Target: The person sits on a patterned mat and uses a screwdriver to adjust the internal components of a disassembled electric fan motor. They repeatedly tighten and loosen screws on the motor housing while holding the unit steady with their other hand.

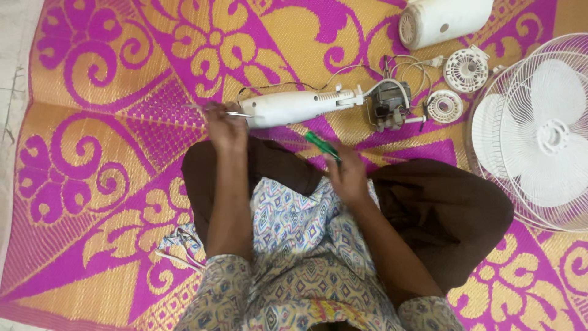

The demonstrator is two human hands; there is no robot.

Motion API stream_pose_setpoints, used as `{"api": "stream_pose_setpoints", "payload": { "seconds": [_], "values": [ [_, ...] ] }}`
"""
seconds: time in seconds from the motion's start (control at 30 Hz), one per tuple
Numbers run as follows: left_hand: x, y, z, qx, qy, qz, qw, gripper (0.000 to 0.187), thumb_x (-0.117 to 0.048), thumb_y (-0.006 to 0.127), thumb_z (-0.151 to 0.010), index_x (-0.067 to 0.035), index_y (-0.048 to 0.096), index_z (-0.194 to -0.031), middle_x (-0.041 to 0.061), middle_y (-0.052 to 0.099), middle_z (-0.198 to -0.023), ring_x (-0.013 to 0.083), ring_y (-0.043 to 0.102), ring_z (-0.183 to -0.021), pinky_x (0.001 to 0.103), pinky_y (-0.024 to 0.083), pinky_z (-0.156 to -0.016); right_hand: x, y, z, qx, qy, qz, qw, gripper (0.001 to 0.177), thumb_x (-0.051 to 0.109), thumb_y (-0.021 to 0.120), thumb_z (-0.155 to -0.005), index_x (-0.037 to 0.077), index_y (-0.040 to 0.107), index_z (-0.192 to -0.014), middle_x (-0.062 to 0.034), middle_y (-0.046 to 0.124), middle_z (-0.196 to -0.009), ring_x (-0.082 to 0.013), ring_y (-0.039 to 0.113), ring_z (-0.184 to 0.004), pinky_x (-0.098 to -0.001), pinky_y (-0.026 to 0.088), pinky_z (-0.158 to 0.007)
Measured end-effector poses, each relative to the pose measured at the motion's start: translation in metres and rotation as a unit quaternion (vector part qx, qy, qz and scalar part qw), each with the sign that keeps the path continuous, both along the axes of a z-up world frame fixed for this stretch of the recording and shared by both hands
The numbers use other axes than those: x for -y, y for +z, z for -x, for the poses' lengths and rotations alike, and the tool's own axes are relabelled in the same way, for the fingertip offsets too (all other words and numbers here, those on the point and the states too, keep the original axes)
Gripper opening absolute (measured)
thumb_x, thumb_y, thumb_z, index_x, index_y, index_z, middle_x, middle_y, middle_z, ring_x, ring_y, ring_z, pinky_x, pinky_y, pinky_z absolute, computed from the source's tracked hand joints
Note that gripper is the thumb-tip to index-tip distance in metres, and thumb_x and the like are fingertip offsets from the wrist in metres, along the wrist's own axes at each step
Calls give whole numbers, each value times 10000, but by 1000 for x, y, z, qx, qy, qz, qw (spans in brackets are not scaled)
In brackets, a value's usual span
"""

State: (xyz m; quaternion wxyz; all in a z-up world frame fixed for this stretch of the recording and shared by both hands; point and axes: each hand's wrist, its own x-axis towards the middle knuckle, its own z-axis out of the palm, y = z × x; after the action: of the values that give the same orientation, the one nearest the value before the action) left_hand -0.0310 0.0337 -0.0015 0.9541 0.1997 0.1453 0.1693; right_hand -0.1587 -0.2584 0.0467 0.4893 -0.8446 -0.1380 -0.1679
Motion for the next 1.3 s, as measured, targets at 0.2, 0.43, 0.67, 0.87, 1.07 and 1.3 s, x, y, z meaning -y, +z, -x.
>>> {"api": "stream_pose_setpoints", "payload": {
  "seconds": [0.2, 0.43, 0.67, 0.87, 1.07, 1.3],
  "values": [
    [38, 37, 33, -123, -271, -385, 874, 181, -159, 544, -1068, -65, 697, -1077, -15, 525, -703, 91, 447, -562, 281, 361, -506, 32, -2, -35, -264, -44, -292, 918, 206, 206, 625, -1078, 57, 644, -1219, 30, 549, -803, -46, 461, -662, -231, 364, -571],
    [96, 62, 47, 141, -255, -776, 560, 275, -11, 632, -905, -68, 704, -1164, 166, 648, -965, 375, 666, -896, 457, 521, -769, 52, 0, -40, -218, -78, -375, 898, 151, 201, 616, -1069, 83, 601, -1161, 47, 534, -767, -41, 455, -638, -228, 356, -562],
    [93, 65, 47, 165, -254, -759, 577, 355, 67, 611, -869, -46, 687, -1197, 169, 637, -1016, 365, 660, -934, 454, 527, -803, 79, -15, -45, -245, -115, -456, 848, 49, 142, 599, -1052, 93, 596, -1055, 49, 492, -741, -39, 405, -602, -229, 323, -529],
    [92, 65, 46, 188, -250, -757, 574, 362, 80, 625, -844, -42, 701, -1176, 142, 665, -1005, 333, 673, -942, 433, 534, -820, 77, -27, -47, -278, -51, -473, 834, 36, 106, 580, -1023, 90, 563, -995, 27, 497, -733, -59, 393, -559, -243, 325, -501],
    [89, 69, 44, 217, -192, -803, 520, 340, 56, 673, -817, -57, 721, -1134, 120, 673, -1009, 335, 648, -952, 439, 528, -830, 82, -20, -49, -316, -32, -473, 822, 41, 83, 556, -1004, 64, 549, -968, 0, 494, -700, -71, 379, -527, -252, 311, -483],
    [91, 75, 48, 229, -148, -829, 488, 232, -26, 735, -836, -86, 739, -1060, 64, 674, -981, 288, 639, -908, 425, 517, -787, 85, -15, -54, -368, -16, -462, 807, 139, 133, 486, -1022, 53, 560, -936, 11, 442, -633, -82, 340, -486, -267, 306, -470]
  ]
}}
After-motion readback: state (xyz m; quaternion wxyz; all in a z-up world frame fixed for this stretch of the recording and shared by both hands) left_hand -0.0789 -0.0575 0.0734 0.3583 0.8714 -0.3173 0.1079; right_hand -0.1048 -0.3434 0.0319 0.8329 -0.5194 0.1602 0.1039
